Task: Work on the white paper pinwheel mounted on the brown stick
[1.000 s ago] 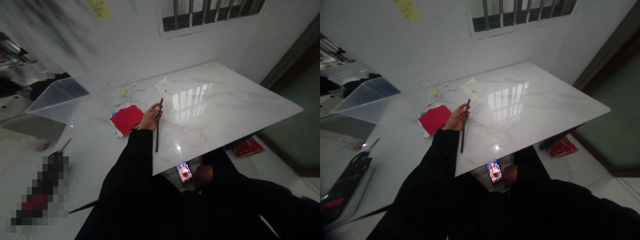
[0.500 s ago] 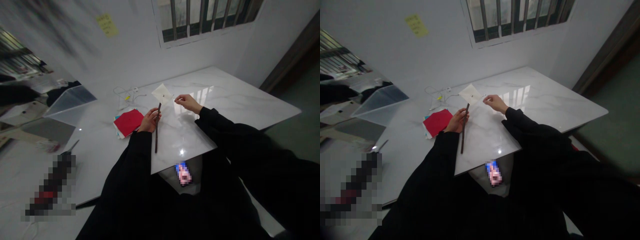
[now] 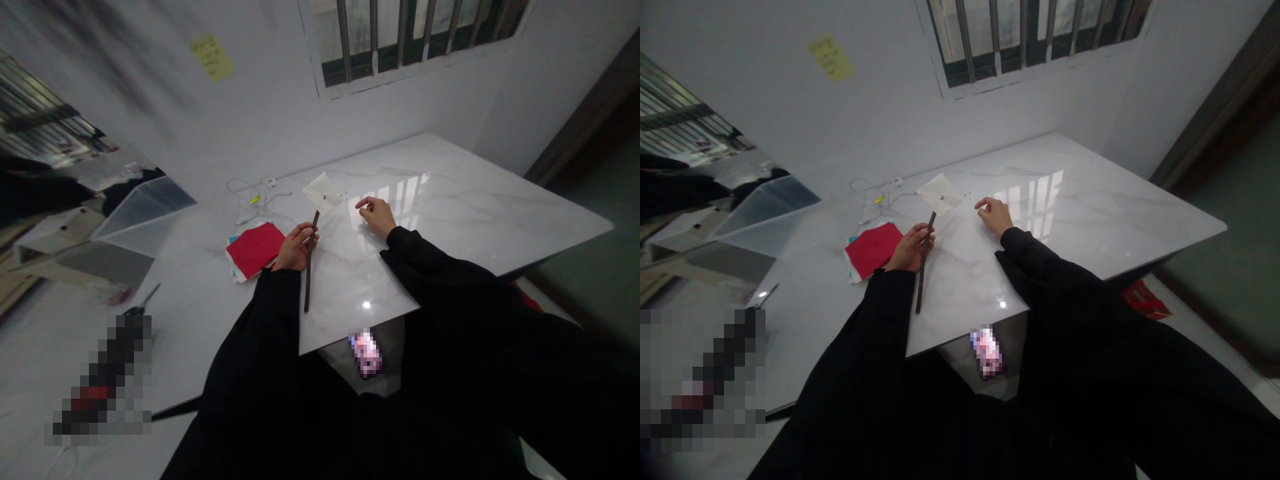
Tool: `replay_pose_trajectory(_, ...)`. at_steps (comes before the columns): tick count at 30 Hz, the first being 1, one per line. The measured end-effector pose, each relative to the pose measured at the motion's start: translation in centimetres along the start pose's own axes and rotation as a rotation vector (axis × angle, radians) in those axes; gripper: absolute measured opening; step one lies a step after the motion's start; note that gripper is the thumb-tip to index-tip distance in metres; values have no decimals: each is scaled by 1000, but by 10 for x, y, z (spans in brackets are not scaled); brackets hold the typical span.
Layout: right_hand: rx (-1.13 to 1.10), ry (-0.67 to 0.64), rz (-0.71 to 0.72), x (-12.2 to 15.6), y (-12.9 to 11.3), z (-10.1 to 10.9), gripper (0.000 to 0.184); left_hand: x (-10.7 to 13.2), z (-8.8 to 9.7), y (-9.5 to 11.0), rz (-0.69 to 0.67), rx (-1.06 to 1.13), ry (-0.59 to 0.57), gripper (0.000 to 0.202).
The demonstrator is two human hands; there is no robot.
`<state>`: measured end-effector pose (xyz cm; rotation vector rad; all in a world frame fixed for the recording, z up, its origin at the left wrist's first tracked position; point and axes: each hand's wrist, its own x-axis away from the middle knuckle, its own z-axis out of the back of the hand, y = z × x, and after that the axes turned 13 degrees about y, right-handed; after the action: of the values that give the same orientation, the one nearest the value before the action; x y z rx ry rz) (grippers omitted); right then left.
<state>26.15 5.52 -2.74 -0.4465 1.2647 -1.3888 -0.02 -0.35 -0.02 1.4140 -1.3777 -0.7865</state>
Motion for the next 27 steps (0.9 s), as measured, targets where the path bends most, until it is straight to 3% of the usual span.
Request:
replay_pose_trajectory(8,-18,-55,27,4,-5,1,31,0,6,-2,-7,-19,-37,44)
replay_pose_trajectory(15,-77,-136,-48,9,-9,1,74,-2,11,-2,-5,-46,-50,49)
replay_pose_trajectory(20,-135,-175,-60,13,-17,5,91,-4,12,-3,12,-64,-57,49)
replay_pose_trajectory(22,-161,-198,-86,12,-19,9,84,-3,11,-3,7,-71,-55,48)
replay_pose_trajectory(23,-176,-278,-85,11,-21,11,73,-3,11,-3,1,-74,-55,48)
replay_pose_trajectory(25,-198,-565,-56,10,-22,15,45,-1,10,-2,-10,-70,-56,48)
replay_pose_trajectory(27,-210,-830,-14,10,-23,16,31,0,9,-1,-22,-58,-51,49)
